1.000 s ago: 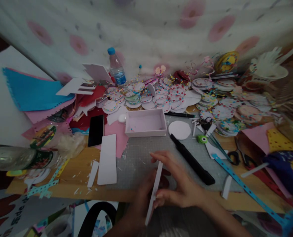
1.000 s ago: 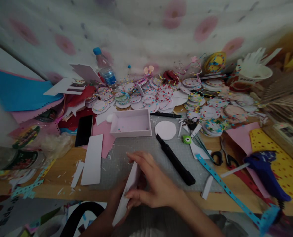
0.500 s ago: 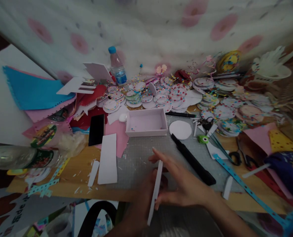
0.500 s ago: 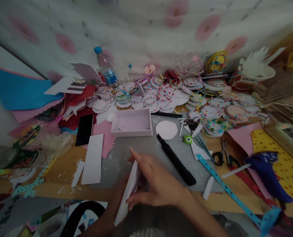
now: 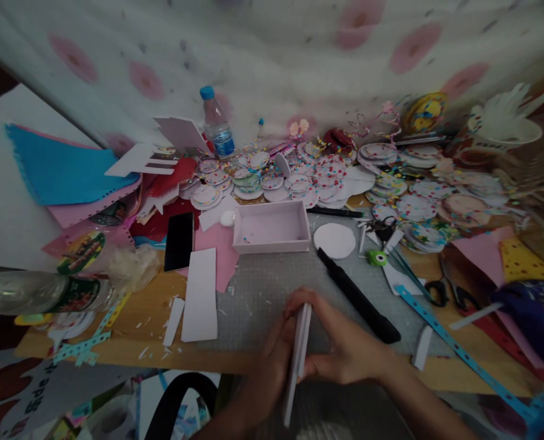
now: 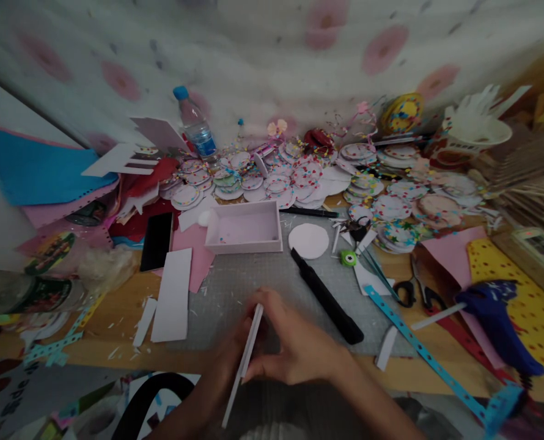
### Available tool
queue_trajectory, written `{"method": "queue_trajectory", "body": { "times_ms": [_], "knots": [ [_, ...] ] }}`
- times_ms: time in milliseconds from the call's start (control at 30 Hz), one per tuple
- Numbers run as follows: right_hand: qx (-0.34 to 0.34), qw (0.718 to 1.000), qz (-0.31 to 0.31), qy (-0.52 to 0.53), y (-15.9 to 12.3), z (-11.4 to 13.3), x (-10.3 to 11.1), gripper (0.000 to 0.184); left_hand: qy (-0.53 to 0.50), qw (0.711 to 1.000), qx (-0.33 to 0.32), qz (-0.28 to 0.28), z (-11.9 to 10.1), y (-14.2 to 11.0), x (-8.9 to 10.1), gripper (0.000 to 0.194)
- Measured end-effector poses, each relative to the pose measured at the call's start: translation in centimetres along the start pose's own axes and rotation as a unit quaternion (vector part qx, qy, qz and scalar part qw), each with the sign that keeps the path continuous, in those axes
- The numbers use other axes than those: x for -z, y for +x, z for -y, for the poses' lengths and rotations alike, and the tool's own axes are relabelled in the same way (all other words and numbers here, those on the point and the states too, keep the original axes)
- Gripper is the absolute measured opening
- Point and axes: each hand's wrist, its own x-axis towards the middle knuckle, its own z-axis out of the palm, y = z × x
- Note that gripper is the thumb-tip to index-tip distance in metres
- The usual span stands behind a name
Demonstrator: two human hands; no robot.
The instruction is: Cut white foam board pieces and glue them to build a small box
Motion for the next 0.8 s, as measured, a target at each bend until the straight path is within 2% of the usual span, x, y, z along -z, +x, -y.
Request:
{"method": "queue_trajectory", "body": {
  "times_ms": [200, 367, 600, 800],
  "knots": [
    [-0.021, 1.0, 0.006, 0.023, -0.2, -0.2, 0.0, 0.06, -0.142, 0.984, 0.098, 0.048, -0.4, 0.4, -0.7, 0.043],
    [-0.059, 0.998, 0.003, 0.035, -0.5, -0.4, -0.2, 0.063, -0.194, 0.97, 0.123, 0.079, -0.5, 0.4, -1.2, 0.04],
    [-0.108, 0.992, -0.005, 0.069, -0.3, 0.1, -0.2, 0.06, -0.224, 0.96, 0.159, 0.054, -1.2, 0.3, -1.4, 0.03],
    [-0.1, 0.993, -0.026, 0.062, -0.3, -0.2, -0.5, 0.059, -0.261, 0.945, 0.194, 0.046, -1.3, 0.6, -1.3, 0.027]
  ]
}}
